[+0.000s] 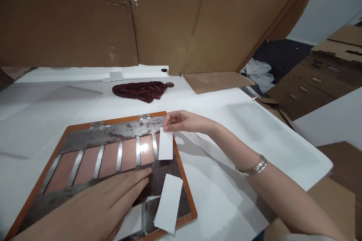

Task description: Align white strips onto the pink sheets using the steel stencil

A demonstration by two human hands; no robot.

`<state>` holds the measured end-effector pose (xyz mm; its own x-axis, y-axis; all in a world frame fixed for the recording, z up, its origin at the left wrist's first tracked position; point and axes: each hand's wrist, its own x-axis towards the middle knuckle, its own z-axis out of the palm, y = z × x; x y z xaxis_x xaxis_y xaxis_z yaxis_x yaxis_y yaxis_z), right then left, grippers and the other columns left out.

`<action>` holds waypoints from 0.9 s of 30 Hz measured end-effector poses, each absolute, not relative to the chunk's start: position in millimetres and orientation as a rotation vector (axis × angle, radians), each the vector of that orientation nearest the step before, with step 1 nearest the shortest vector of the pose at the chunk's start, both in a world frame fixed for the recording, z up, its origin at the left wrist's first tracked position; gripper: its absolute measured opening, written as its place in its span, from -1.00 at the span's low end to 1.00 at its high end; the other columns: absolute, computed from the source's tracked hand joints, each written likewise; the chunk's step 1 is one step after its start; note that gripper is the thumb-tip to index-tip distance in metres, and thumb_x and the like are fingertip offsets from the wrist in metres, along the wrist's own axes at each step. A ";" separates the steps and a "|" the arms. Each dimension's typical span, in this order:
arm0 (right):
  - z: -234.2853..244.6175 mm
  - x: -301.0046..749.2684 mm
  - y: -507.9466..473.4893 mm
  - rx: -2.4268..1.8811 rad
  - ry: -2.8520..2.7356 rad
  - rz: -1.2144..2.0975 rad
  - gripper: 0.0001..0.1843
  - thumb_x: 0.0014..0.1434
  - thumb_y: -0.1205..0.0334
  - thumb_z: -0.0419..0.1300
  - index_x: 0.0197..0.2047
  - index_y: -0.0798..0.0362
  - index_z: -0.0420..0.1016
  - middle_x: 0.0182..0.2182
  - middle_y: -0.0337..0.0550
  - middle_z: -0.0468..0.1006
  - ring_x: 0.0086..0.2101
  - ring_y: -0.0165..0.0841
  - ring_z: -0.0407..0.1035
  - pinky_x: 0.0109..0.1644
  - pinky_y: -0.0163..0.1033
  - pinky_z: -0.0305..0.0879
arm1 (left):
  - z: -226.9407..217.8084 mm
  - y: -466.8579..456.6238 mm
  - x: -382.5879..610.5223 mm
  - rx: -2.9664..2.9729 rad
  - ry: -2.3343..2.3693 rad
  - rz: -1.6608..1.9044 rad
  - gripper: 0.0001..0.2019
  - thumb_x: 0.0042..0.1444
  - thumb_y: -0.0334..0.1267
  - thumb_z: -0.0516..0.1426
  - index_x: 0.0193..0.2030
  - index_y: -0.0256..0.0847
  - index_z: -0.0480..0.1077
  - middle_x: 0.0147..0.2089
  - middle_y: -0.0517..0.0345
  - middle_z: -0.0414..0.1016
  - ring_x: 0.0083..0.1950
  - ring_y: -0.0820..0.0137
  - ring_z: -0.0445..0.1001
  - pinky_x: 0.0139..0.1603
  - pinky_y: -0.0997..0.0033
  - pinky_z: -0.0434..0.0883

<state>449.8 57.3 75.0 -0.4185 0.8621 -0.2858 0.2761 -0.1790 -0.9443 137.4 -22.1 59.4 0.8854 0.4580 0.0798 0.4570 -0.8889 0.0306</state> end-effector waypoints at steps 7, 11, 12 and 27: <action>67.2 446.7 85.1 -1.267 -1.779 1.707 -0.57 -0.01 -0.08 0.54 -0.30 0.04 0.53 -0.39 -0.31 0.49 -0.32 -0.39 0.32 -0.16 -0.19 0.20 | 70.7 -20.3 166.4 3.083 0.461 0.022 -0.34 0.38 -0.09 0.14 0.58 -0.08 0.15 0.42 0.01 0.47 0.20 0.27 0.62 0.23 0.38 0.48; 68.0 446.1 85.5 -1.285 -1.820 1.709 -0.61 0.02 -0.07 0.51 -0.30 0.03 0.54 -0.39 -0.30 0.48 -0.34 -0.39 0.30 -0.19 -0.19 0.17 | 70.3 -20.7 167.5 3.091 0.434 -0.050 -0.37 0.36 -0.22 0.15 0.55 -0.07 0.21 0.37 0.05 0.52 0.25 0.24 0.59 0.24 0.30 0.46; 68.3 445.5 85.1 -1.292 -1.827 1.706 -0.61 0.03 -0.07 0.51 -0.30 0.03 0.55 -0.39 -0.30 0.47 -0.34 -0.39 0.29 -0.19 -0.19 0.16 | 70.2 -20.0 166.8 3.096 0.423 -0.055 -0.38 0.36 -0.28 0.13 0.54 -0.06 0.23 0.36 0.07 0.54 0.26 0.24 0.58 0.23 0.29 0.47; 71.8 442.6 81.5 -1.386 -1.853 1.672 -0.62 0.04 -0.08 0.47 -0.29 0.04 0.56 -0.35 -0.24 0.52 -0.31 -0.36 0.32 -0.20 -0.19 0.19 | 71.0 -2.7 161.9 3.085 0.279 -0.113 -0.52 0.40 -0.20 0.01 0.37 -0.26 0.42 0.42 0.05 0.46 0.22 0.31 0.58 0.16 0.44 0.48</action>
<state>442.6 81.5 71.8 -0.4974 0.7832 -0.3731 0.4516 -0.1334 -0.8822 161.9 -2.7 71.0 0.9812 0.1773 -0.0761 0.1803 -0.9830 0.0353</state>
